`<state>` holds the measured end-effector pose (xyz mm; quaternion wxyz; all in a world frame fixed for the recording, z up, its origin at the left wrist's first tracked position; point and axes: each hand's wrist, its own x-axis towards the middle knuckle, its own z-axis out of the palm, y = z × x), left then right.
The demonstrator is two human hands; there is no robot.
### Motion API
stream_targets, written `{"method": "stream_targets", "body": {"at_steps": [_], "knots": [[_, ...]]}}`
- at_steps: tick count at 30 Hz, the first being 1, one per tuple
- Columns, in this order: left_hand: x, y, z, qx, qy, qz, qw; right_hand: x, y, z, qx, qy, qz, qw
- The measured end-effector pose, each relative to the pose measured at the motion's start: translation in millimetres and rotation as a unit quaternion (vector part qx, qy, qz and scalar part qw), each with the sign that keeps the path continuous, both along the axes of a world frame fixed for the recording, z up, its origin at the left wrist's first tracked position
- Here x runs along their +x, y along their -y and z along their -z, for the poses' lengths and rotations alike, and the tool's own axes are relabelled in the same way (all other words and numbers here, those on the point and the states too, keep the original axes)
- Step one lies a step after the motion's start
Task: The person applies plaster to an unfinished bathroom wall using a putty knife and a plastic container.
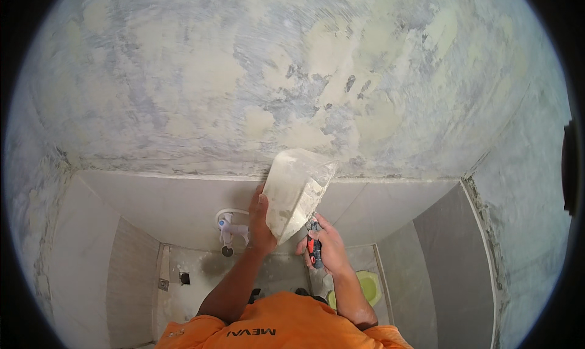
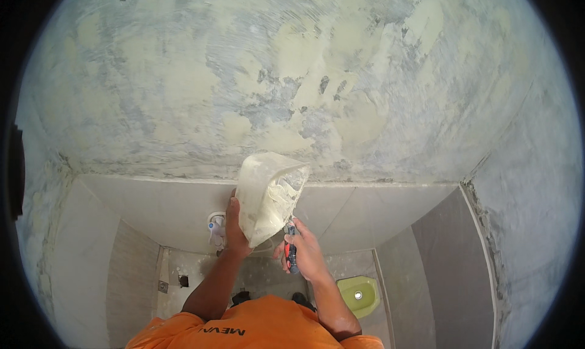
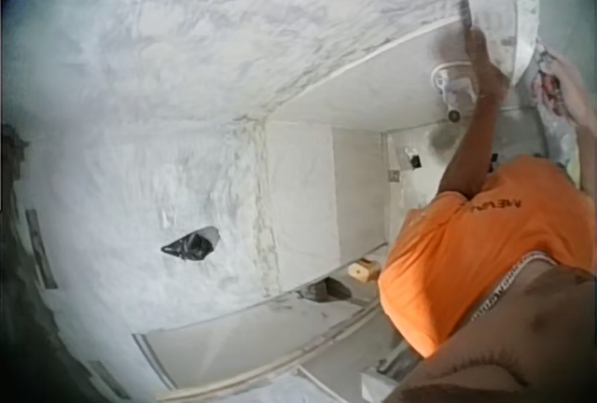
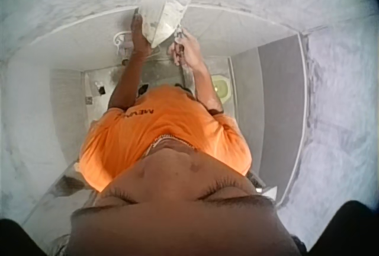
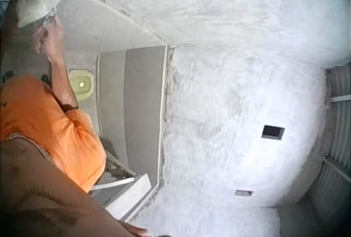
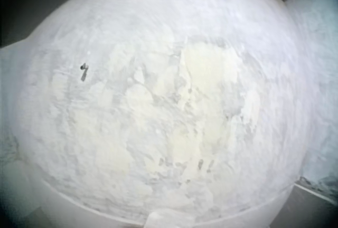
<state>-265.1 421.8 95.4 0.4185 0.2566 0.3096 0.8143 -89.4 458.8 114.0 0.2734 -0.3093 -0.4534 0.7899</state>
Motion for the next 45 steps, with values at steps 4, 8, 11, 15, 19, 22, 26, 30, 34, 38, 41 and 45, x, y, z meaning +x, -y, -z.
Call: {"method": "stream_targets", "body": {"at_steps": [4,8,11,15,19,22,26,30,34,38,41,45], "knots": [[6,1,-6,0.007,-0.047,0.01,0.999,1,-2,2,0.023,0.051,-0.016,0.998],[6,-10,11,0.023,-0.127,-0.017,0.991,1,-1,-3,0.023,0.081,0.009,0.996],[8,-19,14,0.014,-0.141,-0.068,0.988,6,-3,-5,0.013,0.058,-0.016,0.998],[-17,-33,29,-0.004,-0.143,-0.116,0.983,17,4,-14,-0.007,0.064,-0.059,0.996],[-26,-21,0,-0.047,-0.041,-0.121,0.991,53,16,-30,-0.06,0.042,-0.087,0.993],[-40,-2,-15,0.001,-0.004,-0.031,1.0,75,20,-39,0.024,0.047,-0.076,0.996],[-42,1,-23,-0.019,0.04,0.021,0.999,74,15,-48,0.096,0.039,-0.052,0.993],[-42,0,1,-0.042,0.045,0.016,0.998,61,15,-47,0.256,0.062,-0.052,0.963],[-40,7,0,-0.011,0.115,0.085,0.99,43,15,-75,0.435,0.242,-0.09,0.863],[-41,9,2,-0.006,0.112,0.13,0.985,22,25,-69,0.521,0.252,-0.082,0.811],[-27,10,-11,0.014,0.105,0.109,0.988,7,38,-64,0.569,0.309,-0.055,0.76],[-18,9,-17,-0.007,0.115,0.072,0.991,7,48,-64,0.611,0.363,-0.101,0.696]]}}
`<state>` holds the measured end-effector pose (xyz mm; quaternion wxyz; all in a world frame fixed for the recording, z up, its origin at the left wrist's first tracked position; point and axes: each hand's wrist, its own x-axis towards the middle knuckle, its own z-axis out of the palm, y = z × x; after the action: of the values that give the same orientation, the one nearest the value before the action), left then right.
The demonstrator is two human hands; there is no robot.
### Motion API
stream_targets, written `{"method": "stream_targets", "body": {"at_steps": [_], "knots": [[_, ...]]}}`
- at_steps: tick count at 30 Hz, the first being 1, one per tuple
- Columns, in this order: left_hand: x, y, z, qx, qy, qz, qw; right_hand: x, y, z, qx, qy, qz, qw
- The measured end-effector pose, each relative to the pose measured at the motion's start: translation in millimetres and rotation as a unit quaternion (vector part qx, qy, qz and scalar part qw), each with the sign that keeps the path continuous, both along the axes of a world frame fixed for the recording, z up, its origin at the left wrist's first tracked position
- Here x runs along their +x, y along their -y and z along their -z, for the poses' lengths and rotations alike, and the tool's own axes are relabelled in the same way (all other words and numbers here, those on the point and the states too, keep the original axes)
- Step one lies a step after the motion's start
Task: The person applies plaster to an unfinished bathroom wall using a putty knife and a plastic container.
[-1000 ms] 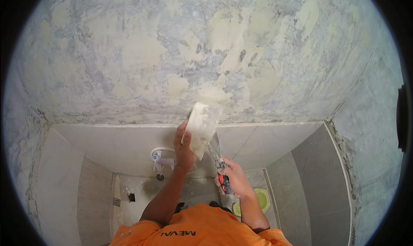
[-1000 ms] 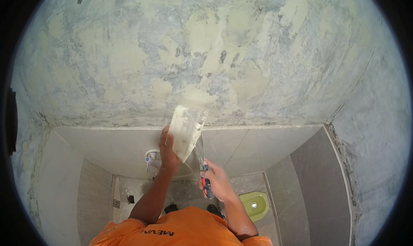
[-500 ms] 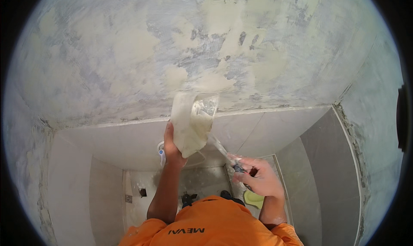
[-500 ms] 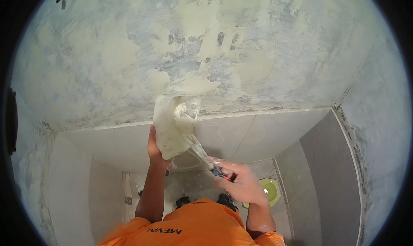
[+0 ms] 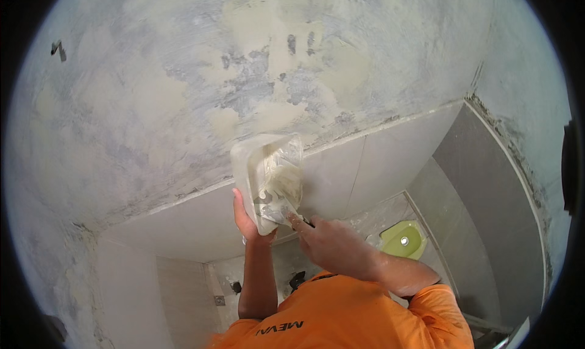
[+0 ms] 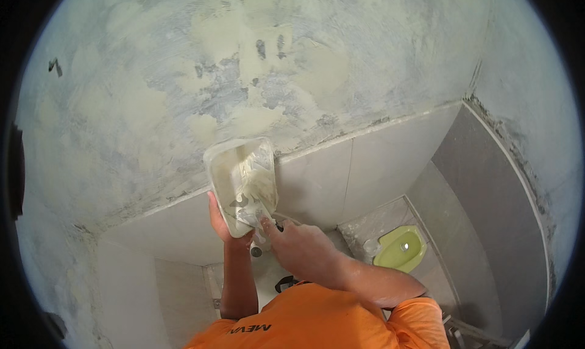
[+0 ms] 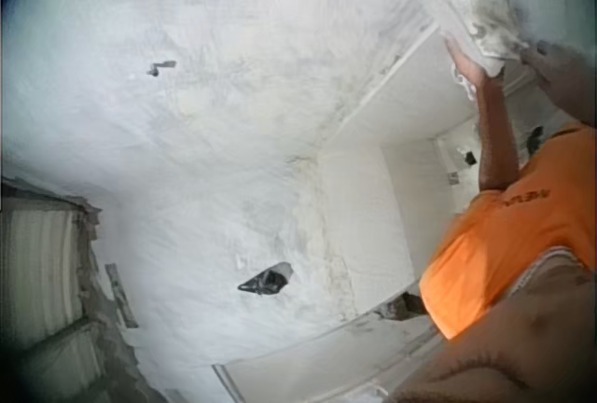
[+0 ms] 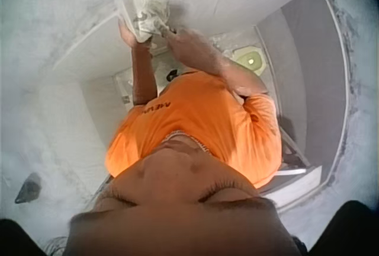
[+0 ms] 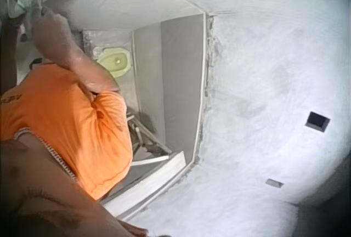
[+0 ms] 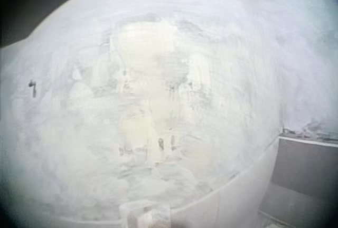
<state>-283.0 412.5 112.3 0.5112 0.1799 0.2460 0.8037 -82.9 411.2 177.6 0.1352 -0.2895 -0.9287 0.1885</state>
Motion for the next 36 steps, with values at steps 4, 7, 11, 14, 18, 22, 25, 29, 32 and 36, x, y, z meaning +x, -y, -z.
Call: {"method": "stream_targets", "body": {"at_steps": [4,7,11,14,18,22,25,29,32,36], "knots": [[2,-3,-3,-0.024,0.001,-0.017,1.0,22,-28,-24,-0.158,-0.105,-0.049,0.981],[10,-8,-9,-0.019,0.01,-0.058,0.998,45,-39,-36,-0.384,-0.177,0.041,0.905],[26,-19,-17,0.043,0.04,-0.004,0.998,66,-55,10,-0.675,-0.373,-0.006,0.637],[23,-18,-5,0.101,0.015,0.035,0.994,61,-55,27,-0.731,-0.418,-0.052,0.536],[28,-21,-8,0.09,0.027,0.023,0.995,58,-53,21,-0.688,-0.457,-0.05,0.562],[15,-28,-5,0.019,-0.011,-0.056,0.998,51,-34,-27,-0.359,-0.272,0.053,0.891],[0,-34,-7,0.033,-0.012,0.018,0.999,34,-35,-45,-0.14,-0.199,0.024,0.97],[5,-42,-30,0.04,-0.036,0.018,0.998,21,-45,-38,-0.103,-0.117,0.02,0.987],[9,-37,-45,0.024,-0.014,0.011,1.0,25,-56,-42,-0.141,-0.095,0.001,0.985],[-2,-43,-32,-0.014,-0.004,0.016,1.0,51,-86,-25,-0.571,-0.171,0.013,0.803]]}}
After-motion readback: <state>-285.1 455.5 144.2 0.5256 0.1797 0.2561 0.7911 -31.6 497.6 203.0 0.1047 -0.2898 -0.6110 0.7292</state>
